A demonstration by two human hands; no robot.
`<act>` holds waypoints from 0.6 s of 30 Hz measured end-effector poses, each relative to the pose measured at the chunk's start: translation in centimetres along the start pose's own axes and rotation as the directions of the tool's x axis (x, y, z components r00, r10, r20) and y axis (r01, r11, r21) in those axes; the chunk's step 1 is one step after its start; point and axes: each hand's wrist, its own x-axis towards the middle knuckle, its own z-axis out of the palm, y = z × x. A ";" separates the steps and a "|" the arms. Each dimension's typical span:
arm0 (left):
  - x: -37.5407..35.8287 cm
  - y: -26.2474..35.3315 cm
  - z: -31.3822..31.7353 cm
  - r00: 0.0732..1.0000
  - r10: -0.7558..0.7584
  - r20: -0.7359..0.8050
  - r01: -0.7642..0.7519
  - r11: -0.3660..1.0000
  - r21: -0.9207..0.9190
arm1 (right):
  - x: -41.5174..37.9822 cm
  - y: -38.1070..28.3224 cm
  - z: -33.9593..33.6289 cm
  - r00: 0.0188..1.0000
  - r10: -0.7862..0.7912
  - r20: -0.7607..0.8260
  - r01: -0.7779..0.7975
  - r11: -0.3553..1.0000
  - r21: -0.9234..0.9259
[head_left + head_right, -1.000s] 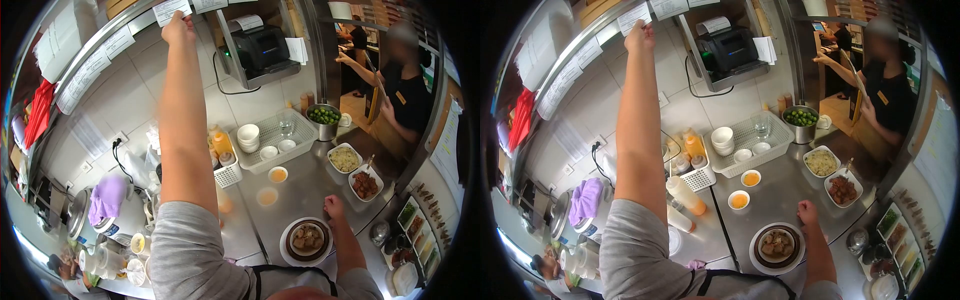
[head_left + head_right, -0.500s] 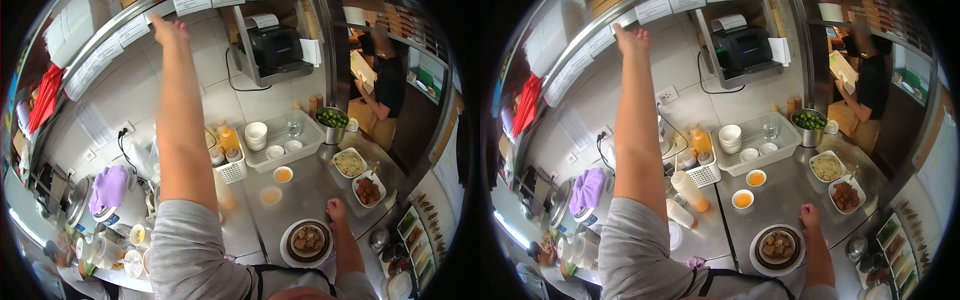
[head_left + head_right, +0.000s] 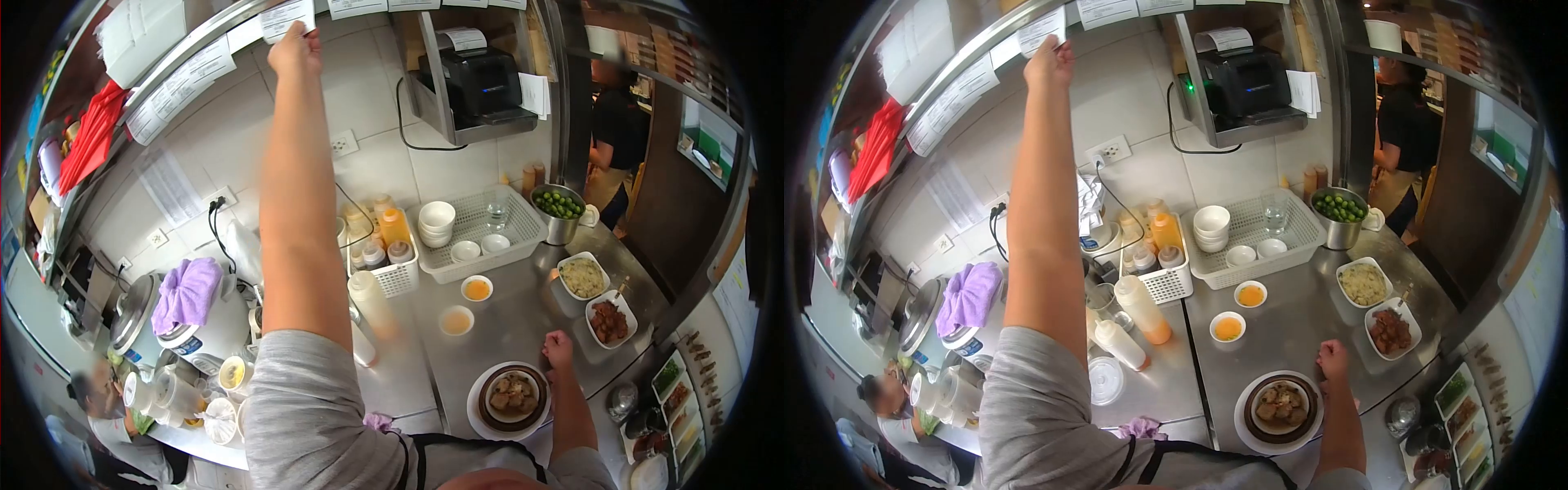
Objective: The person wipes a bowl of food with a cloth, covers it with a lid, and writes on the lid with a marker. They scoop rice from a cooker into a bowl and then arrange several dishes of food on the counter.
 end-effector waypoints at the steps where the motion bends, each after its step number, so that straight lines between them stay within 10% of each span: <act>1: -0.4 -0.1 0.5 1.000 -0.018 -0.023 0.018 1.000 -0.002 | 0.0 -0.1 0.0 1.000 -0.005 0.009 0.005 1.000 0.000; 7: -0.8 0.8 1.2 0.988 -0.132 -0.084 0.132 0.991 -0.002 | 0.0 -0.5 -0.3 1.000 -0.001 0.011 0.002 0.999 -0.046; 12: 1.0 4.6 -3.9 0.934 0.047 -0.355 -0.077 0.994 -0.071 | -0.3 -0.8 -0.1 0.999 0.042 -0.001 -0.042 0.999 0.005; 18: 2.6 6.0 -7.0 0.974 0.007 -0.225 -0.022 0.998 -0.064 | 0.1 -0.2 0.0 0.998 0.054 -0.018 -0.054 0.999 0.001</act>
